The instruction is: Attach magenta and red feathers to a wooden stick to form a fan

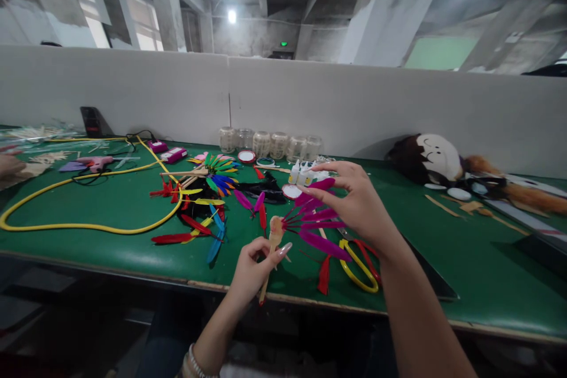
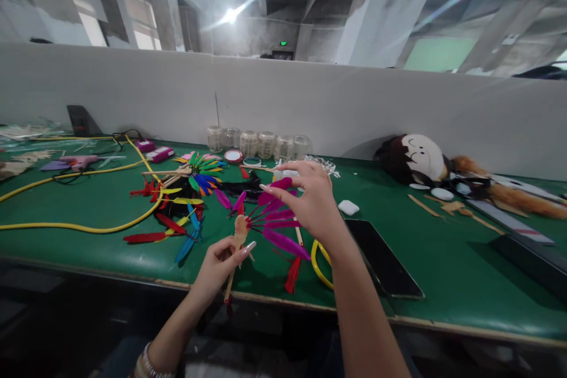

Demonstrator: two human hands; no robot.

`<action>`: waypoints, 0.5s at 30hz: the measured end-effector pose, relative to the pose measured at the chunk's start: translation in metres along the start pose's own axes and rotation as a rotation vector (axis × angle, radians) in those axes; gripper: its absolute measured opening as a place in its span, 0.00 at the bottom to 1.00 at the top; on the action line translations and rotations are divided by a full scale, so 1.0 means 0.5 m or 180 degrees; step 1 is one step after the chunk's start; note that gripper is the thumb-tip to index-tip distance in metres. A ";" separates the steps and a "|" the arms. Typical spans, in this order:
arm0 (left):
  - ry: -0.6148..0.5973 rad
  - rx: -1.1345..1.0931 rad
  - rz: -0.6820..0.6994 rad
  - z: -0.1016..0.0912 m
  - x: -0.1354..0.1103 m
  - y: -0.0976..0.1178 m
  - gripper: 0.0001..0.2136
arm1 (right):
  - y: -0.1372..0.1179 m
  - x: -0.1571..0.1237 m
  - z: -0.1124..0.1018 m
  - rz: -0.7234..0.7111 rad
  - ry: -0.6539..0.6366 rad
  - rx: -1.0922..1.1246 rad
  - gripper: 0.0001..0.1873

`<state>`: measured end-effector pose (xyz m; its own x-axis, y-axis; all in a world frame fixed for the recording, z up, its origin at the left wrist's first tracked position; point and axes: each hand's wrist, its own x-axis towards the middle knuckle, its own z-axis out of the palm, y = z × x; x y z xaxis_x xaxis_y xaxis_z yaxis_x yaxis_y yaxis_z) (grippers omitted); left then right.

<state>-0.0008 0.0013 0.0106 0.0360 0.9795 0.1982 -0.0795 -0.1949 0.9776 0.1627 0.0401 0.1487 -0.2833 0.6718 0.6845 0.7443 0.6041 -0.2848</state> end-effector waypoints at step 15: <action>-0.0043 0.0076 0.0023 -0.001 0.000 0.001 0.16 | 0.011 0.004 0.015 0.0086 -0.0040 0.0197 0.04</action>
<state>-0.0014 0.0011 0.0108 0.0488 0.9773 0.2059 -0.0559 -0.2032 0.9775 0.1617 0.0481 0.1434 -0.2714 0.6933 0.6676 0.7130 0.6108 -0.3444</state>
